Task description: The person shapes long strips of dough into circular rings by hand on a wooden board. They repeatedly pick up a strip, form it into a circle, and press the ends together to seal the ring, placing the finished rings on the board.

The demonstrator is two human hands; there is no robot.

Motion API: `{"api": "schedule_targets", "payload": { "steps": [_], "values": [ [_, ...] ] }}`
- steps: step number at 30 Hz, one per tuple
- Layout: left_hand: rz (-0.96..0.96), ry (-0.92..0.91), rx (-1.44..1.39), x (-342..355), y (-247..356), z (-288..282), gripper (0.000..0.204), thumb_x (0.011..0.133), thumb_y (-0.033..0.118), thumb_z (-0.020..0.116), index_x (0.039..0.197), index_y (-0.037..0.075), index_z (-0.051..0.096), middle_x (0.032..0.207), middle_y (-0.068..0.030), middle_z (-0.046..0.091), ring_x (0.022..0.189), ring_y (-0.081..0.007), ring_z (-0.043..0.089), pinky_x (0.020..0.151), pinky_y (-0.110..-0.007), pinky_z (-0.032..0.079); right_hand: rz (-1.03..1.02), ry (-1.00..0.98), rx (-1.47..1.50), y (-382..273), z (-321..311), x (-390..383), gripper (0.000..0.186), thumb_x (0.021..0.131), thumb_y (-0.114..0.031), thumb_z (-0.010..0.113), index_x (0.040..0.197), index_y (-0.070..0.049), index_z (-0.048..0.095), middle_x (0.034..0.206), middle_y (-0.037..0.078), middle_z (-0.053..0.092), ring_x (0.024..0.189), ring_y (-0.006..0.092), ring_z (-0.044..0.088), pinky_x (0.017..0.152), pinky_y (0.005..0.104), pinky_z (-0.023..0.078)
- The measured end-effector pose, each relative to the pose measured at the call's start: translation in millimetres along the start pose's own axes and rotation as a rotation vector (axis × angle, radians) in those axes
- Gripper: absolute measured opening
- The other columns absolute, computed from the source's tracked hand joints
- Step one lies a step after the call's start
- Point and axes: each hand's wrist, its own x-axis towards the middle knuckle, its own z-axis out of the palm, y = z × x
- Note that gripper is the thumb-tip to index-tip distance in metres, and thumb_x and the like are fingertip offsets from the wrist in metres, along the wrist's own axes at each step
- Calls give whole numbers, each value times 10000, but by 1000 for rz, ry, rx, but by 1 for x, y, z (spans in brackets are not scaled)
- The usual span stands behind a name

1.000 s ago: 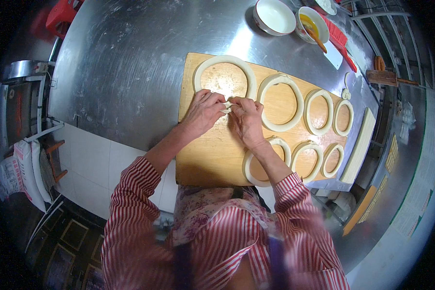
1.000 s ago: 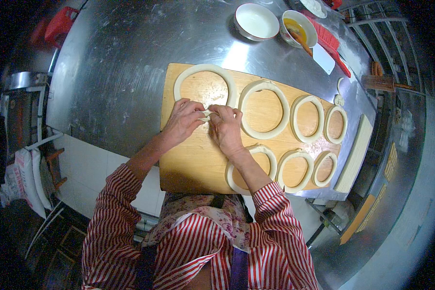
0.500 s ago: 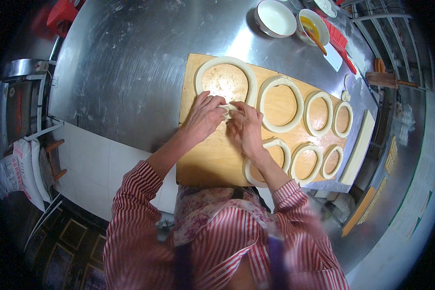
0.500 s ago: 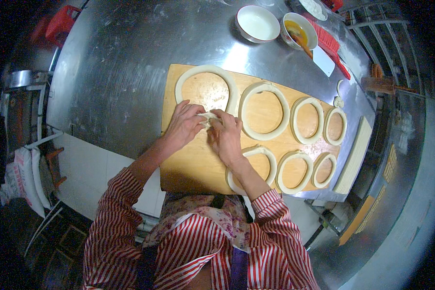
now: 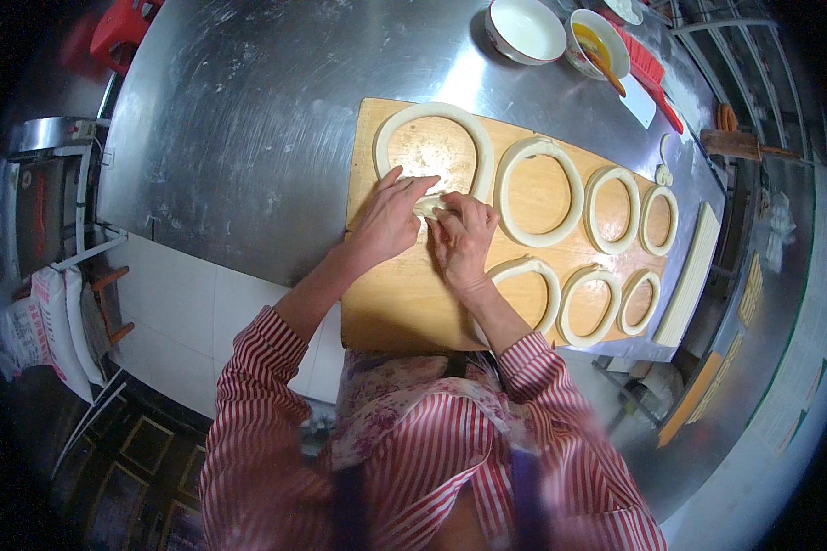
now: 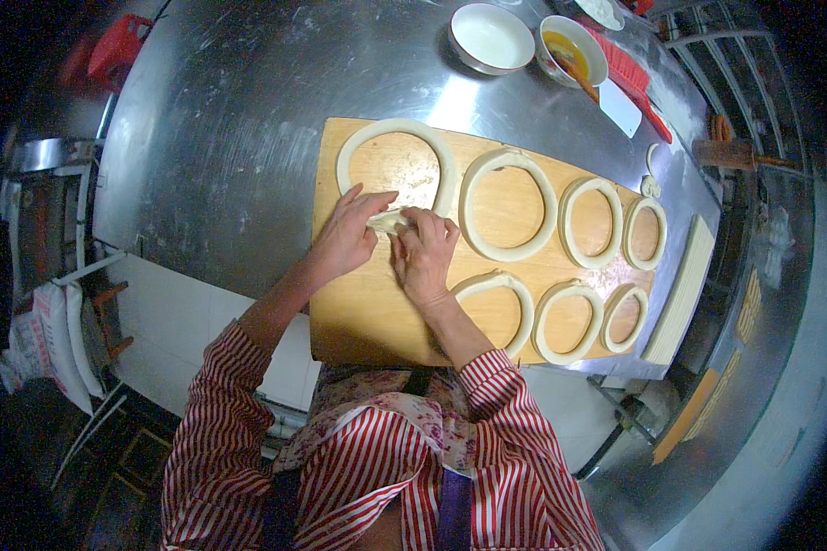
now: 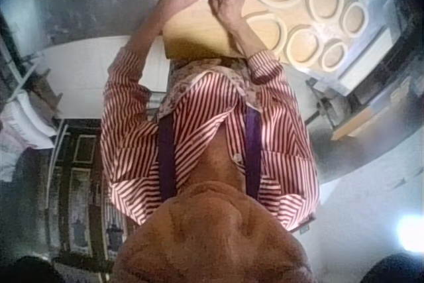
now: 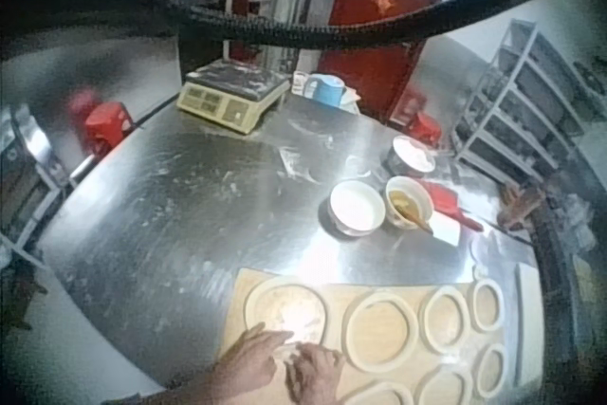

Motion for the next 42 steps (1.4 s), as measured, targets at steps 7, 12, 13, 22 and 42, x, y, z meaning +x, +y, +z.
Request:
{"api": "schedule_targets", "payload": {
  "steps": [7,12,13,22,42],
  "values": [
    [-67,-157,-100,21,4,-7,731,732,-172,473,1432,37,481,1282,-182,631,1261,-308,565,1154,-449,350,9,-10,1,-2,-9,-5,236,760,-141,801,972,-58,738,1253,106,609,1173,295,543,1000,479,350],
    [-93,-236,-222,35,-6,-3,707,749,-195,437,1420,18,496,1197,-204,683,1162,-334,642,1039,-405,482,12,2,3,7,-4,-8,224,776,-149,793,983,-78,750,1295,107,599,1202,303,536,1016,495,348],
    [-103,-245,-264,36,-5,-5,702,751,-200,431,1416,15,501,1183,-207,689,1149,-328,652,1032,-403,489,4,2,-20,4,-7,-7,225,771,-148,802,984,-89,757,1290,101,606,1189,298,547,1007,489,354],
    [-119,-275,-303,40,-12,-5,626,778,-173,430,1367,-1,552,1181,-223,692,1128,-314,668,1000,-393,520,-83,0,-18,8,-8,-17,245,766,-147,786,1010,-136,759,1318,104,589,1204,299,538,1030,511,338],
    [245,32,130,7,-2,17,414,856,36,673,1263,-15,616,1177,-199,672,991,-359,638,885,-446,510,226,-15,126,17,-56,-44,338,833,-132,758,1159,-56,709,1281,135,597,1150,293,540,997,414,379]
  ]
}}
